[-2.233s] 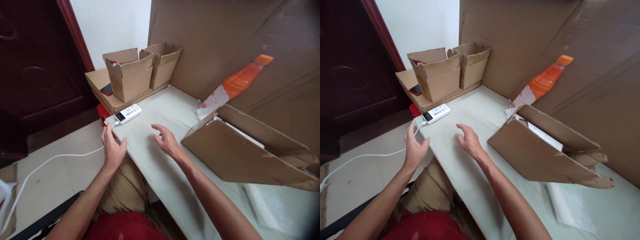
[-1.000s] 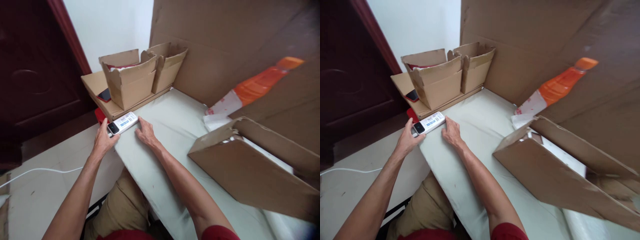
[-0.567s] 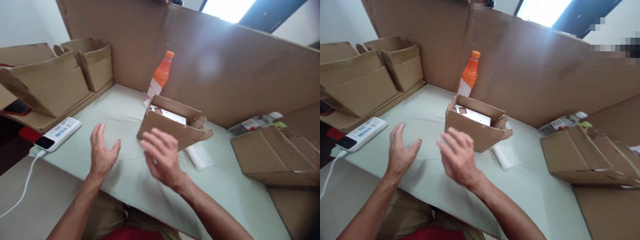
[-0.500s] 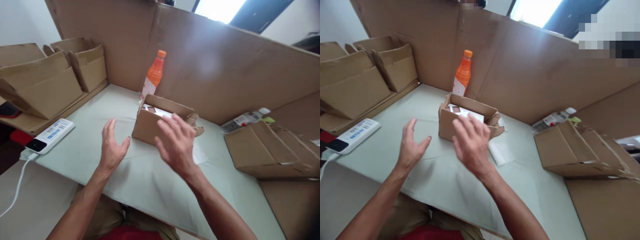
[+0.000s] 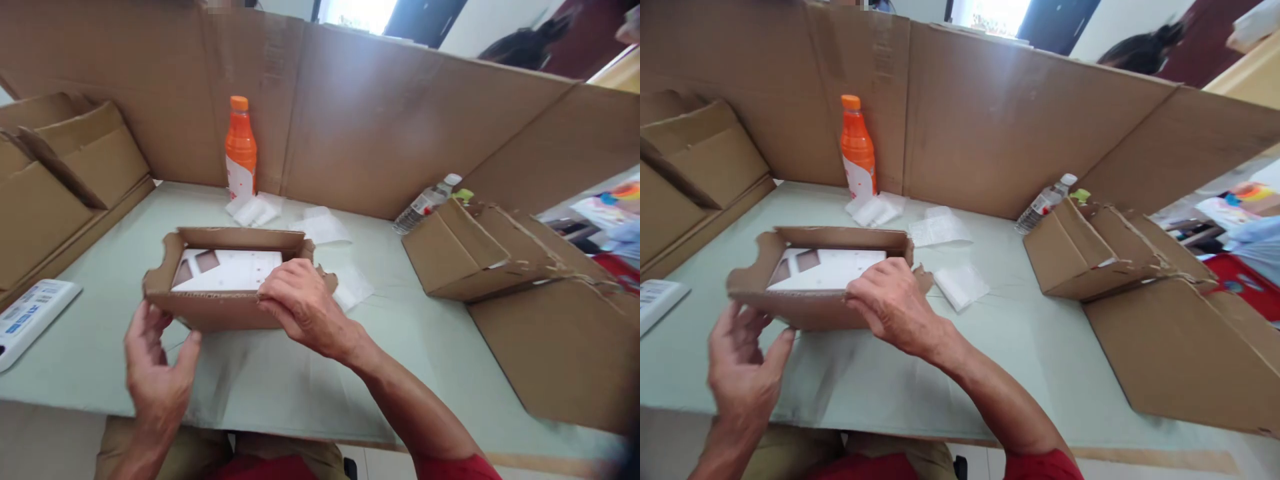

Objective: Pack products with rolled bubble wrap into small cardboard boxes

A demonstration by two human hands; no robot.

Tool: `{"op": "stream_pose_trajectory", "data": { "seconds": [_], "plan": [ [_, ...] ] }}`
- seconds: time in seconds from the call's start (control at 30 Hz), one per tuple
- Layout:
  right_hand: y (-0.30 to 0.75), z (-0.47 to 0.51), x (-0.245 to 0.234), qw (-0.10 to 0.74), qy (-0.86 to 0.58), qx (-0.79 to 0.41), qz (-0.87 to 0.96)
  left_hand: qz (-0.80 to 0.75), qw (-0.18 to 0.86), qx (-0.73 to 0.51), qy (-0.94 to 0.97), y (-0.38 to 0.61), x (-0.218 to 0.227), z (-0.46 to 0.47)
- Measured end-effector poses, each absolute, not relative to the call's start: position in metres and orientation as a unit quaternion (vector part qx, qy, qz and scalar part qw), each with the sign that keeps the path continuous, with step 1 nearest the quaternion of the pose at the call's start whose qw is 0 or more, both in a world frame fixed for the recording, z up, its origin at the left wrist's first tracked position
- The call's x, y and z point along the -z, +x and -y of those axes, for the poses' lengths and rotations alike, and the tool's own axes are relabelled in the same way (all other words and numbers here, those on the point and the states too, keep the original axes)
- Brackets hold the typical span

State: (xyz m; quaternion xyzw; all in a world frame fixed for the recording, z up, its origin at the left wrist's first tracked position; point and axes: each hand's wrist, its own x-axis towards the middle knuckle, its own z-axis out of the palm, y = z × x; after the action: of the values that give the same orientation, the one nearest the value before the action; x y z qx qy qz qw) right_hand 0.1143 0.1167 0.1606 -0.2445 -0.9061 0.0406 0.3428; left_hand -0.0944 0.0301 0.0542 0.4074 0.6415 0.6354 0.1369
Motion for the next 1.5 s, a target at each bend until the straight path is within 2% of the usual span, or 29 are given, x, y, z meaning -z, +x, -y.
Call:
{"op": "stream_pose_trajectory", "data": {
  "seconds": [0.1, 0.2, 0.3, 0.4, 0.47, 0.67, 0.83, 0.97, 1.1, 1.23, 1.4, 1.5],
  "plan": [
    [0.151, -0.103, -0.155, 0.429, -0.313, -0.032, 0.847, -0.637, 0.142, -0.639, 0.407, -0.094, -0.042, -0.010],
    [0.209, -0.100, -0.129, 0.487, -0.485, -0.060, 0.724, -0.644, 0.195, -0.621, 0.402, -0.093, -0.029, -0.014],
    [0.256, -0.108, -0.088, 0.375, -0.630, -0.120, 0.669, -0.656, 0.244, -0.604, 0.382, -0.093, -0.023, -0.026],
    [0.269, -0.120, -0.051, 0.237, -0.695, -0.109, 0.670, -0.653, 0.241, -0.605, 0.386, -0.091, -0.024, -0.041],
    [0.264, -0.127, -0.038, 0.198, -0.697, -0.090, 0.683, -0.644, 0.229, -0.613, 0.396, -0.091, -0.025, -0.051],
    [0.253, -0.102, -0.040, 0.199, -0.636, -0.113, 0.737, -0.652, 0.217, -0.596, 0.415, -0.095, -0.017, -0.057],
    [0.254, -0.044, -0.053, 0.176, -0.515, -0.195, 0.816, -0.657, 0.052, -0.570, 0.490, -0.081, -0.012, -0.009],
    [0.241, -0.019, -0.069, 0.245, -0.472, -0.285, 0.798, -0.579, 0.000, -0.531, 0.619, -0.056, -0.025, 0.018],
    [0.233, -0.020, -0.086, 0.297, -0.374, -0.410, 0.777, -0.563, 0.025, -0.538, 0.627, -0.048, -0.033, 0.007],
    [0.231, -0.048, -0.089, 0.360, -0.514, -0.345, 0.698, -0.603, 0.061, -0.616, 0.503, -0.070, -0.031, -0.017],
    [0.195, -0.102, -0.077, 0.302, -0.537, -0.325, 0.718, -0.643, 0.243, -0.629, 0.364, -0.085, -0.029, -0.044],
    [0.166, -0.135, -0.072, 0.268, -0.538, -0.303, 0.740, -0.620, 0.274, -0.635, 0.371, -0.084, -0.034, -0.073]
  ]
}}
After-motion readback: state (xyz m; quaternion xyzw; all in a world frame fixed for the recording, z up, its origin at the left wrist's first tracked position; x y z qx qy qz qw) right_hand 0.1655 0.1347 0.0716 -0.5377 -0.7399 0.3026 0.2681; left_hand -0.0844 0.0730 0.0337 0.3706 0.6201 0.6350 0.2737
